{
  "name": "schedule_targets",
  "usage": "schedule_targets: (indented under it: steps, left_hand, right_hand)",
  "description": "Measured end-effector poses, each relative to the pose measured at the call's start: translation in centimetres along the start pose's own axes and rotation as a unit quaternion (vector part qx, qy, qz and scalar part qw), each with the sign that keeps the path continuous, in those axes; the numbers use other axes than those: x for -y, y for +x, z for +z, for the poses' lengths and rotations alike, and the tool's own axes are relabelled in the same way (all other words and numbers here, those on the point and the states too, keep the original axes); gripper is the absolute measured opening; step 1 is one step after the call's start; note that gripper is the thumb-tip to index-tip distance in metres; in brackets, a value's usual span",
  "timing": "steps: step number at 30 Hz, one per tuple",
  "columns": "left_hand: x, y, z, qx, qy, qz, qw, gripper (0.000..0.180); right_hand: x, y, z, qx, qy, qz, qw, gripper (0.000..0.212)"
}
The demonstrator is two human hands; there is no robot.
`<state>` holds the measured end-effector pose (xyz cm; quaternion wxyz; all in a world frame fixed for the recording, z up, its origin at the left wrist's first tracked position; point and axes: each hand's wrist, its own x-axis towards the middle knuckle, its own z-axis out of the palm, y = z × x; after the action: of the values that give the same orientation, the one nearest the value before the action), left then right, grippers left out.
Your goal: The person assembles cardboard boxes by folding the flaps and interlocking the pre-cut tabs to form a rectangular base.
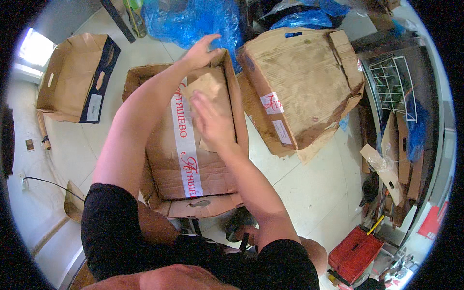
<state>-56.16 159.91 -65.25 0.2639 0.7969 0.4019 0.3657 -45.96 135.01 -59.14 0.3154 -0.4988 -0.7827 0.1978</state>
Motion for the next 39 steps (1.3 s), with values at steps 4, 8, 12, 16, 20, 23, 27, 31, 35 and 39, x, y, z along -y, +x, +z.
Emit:
schedule_targets:
  steps: [4, 8, 12, 16, 20, 23, 27, 31, 35, 39]
  left_hand:
    - [-4.3, -5.5, -4.1, -0.033, 0.079, 0.075, 0.994, 0.056]
    - [-6.6, -20.5, -4.2, 0.151, 0.247, -0.053, 0.956, 0.082]
    - [-2.0, -32.6, -4.0, 0.315, 0.314, -0.170, 0.880, 0.100]
    - [-5.2, -29.7, -4.5, 0.374, 0.322, -0.211, 0.844, 0.098]
    - [-10.1, -29.6, -3.7, 0.332, 0.333, -0.107, 0.876, 0.082]
    - [-14.5, -31.2, -2.1, 0.347, 0.115, -0.026, 0.931, 0.070]
    - [-24.3, -30.0, -0.1, 0.508, -0.075, -0.160, 0.843, 0.080]
    - [-28.9, -30.4, 6.2, 0.535, 0.026, -0.085, 0.840, 0.082]
    - [-28.1, -31.8, 9.1, 0.565, 0.045, -0.043, 0.823, 0.069]
    - [-25.5, -33.9, 11.0, 0.530, -0.077, -0.057, 0.843, 0.055]
  right_hand:
    - [-2.1, -5.9, 2.6, 0.242, -0.099, 0.053, 0.964, 0.067]
    - [-1.9, -9.6, -0.7, 0.258, -0.071, 0.108, 0.958, 0.068]
    - [0.6, -11.6, -6.7, 0.418, -0.097, 0.013, 0.903, 0.047]
    - [4.2, -13.9, -11.9, 0.486, -0.162, -0.014, 0.859, 0.041]
    - [4.3, -16.7, -11.6, 0.524, -0.181, -0.118, 0.824, 0.048]
    - [3.6, -19.2, -10.7, 0.516, -0.207, -0.177, 0.812, 0.052]
    - [2.8, -19.7, -12.7, 0.341, -0.194, -0.100, 0.915, 0.056]
    - [0.1, -21.1, -13.9, 0.327, -0.083, 0.260, 0.905, 0.052]
    - [-2.3, -21.7, -11.2, 0.441, -0.023, 0.384, 0.811, 0.078]
    - [-4.6, -23.0, -8.6, 0.486, 0.060, 0.310, 0.815, 0.071]
